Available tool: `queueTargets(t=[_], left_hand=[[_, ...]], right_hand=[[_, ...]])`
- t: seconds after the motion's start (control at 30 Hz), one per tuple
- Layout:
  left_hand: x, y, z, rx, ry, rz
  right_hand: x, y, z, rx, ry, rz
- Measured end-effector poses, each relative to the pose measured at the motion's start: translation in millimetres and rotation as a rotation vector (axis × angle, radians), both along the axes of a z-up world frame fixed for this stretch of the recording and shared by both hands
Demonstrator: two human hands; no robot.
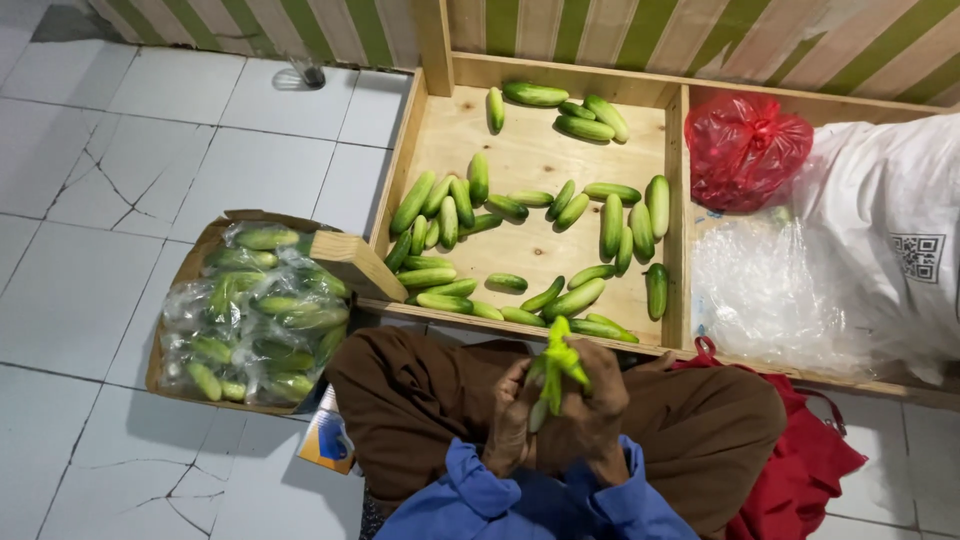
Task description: Packaging small cucumbers into plastic bags and placing them in a cardboard box
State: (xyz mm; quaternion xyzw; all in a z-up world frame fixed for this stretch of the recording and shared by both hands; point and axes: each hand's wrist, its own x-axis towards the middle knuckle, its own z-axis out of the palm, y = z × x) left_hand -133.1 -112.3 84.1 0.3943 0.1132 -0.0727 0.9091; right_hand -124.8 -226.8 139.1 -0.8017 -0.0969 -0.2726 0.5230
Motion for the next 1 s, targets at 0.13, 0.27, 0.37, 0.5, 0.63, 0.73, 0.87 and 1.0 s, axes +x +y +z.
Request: queueTargets(t=[0.13,0.27,0.37,0.5,0.63,0.73,0.87,1.0], left_hand=[[-1.5,-2.2,30.2,0.012,0.034,0.002],[0.4,-8.5,48.5,0.039,-0.12,0.06],[2.4,-9.6,48.7,0.105,-0.1,0.115],[3.0,-9.3,48.4,0.32,-0.075,0.18],[5.9,-8.8,23.9,0.297,-0.078,0.184],[4.8,-11.0,8.8,0.363,0.087,0.201],[13.4,-14.0,22.5,0.048,0.272,0.173],[26.8,-11.7,-16.0,-0.096,0.276,0.192]], right_hand=[[7.5,17.7,42.7,0.387,0.388,-0.218],[7.4,21.2,8.1,0.895,0.575,-0.17],[4.3,25.8,2.3,1.202,0.631,-0.069],[-4.4,27.2,-12.6,1.227,0.83,-0.015],[-12.8,23.6,-30.2,1.192,0.952,0.048],[-19.2,16.8,-25.3,1.015,1.124,0.082],[-22.4,13.9,-35.5,0.996,1.053,0.135],[-26.8,0.3,-32.7,0.626,0.862,0.241]])
